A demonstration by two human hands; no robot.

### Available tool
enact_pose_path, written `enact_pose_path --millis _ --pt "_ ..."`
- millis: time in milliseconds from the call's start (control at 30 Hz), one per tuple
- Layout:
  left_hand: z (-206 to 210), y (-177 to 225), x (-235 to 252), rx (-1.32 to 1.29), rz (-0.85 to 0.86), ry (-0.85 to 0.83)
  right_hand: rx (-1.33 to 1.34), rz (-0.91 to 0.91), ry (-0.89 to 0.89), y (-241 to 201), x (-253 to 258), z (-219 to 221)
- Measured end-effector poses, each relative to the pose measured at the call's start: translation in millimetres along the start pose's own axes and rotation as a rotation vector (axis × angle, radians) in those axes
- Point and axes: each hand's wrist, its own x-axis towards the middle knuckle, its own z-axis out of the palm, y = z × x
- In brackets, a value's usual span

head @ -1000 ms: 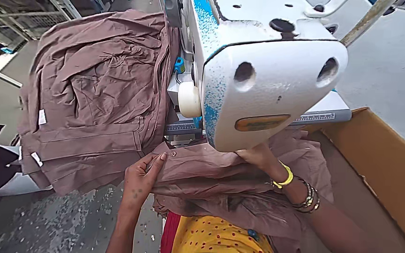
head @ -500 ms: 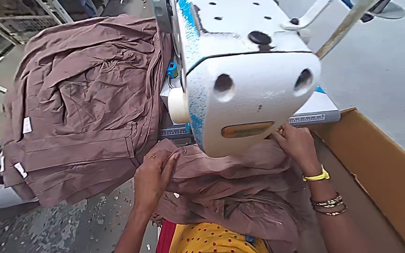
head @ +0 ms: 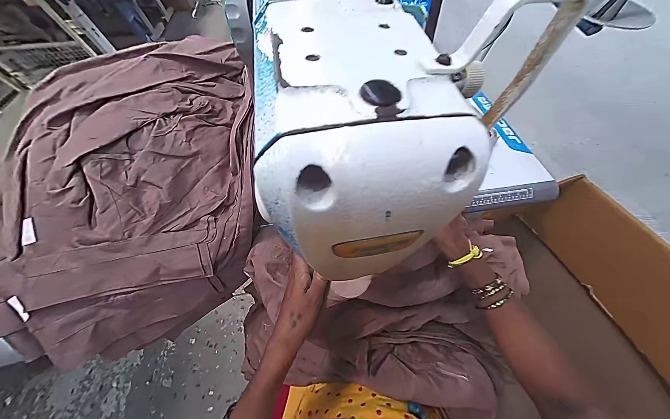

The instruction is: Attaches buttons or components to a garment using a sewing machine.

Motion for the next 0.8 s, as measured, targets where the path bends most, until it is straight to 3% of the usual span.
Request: enact_pose_path --millis 167,267,333,400,467,567,667,800 --pt "2.6 -0.9 5.4 -0.117 -0.005 0.029 0.29 0.284 0.021 -12.1 -4.1 -25.0" --pt "1.3 0.9 9.6 -0.116 -0.026 0.038 0.421 0.495 -0.148 -24.5 8.4 -46.1" --pt "-2.1 0.1 7.8 0.052 0.03 0.057 0.516 0.542 -0.2 -39.7 17.1 -57.0" --pt "-8.8 5.4 -6.3 0.316 0.275 0.077 0.452 0.36 -0.131 -57.3 14.8 -58.2" --pt "-19.0 17.5 -29.6 0.385 0.508 -0.083 0.348 -0.028 -0.014 -73.2 1.2 -50.1" --pt "-19.5 20.4 -42.6 0.336 0.554 -0.211 0.156 -0.554 0.057 -96.4 -8.2 -30.3" --pt "-23.0 16.8 -38.3 0.236 0.52 -0.171 0.174 -0.526 0.027 -102.6 -1.0 -25.8" --pt "-60.8 14.1 -40.0 0.07 0.362 -0.028 0.772 -0.231 -0.421 -101.8 -22.9 -41.7"
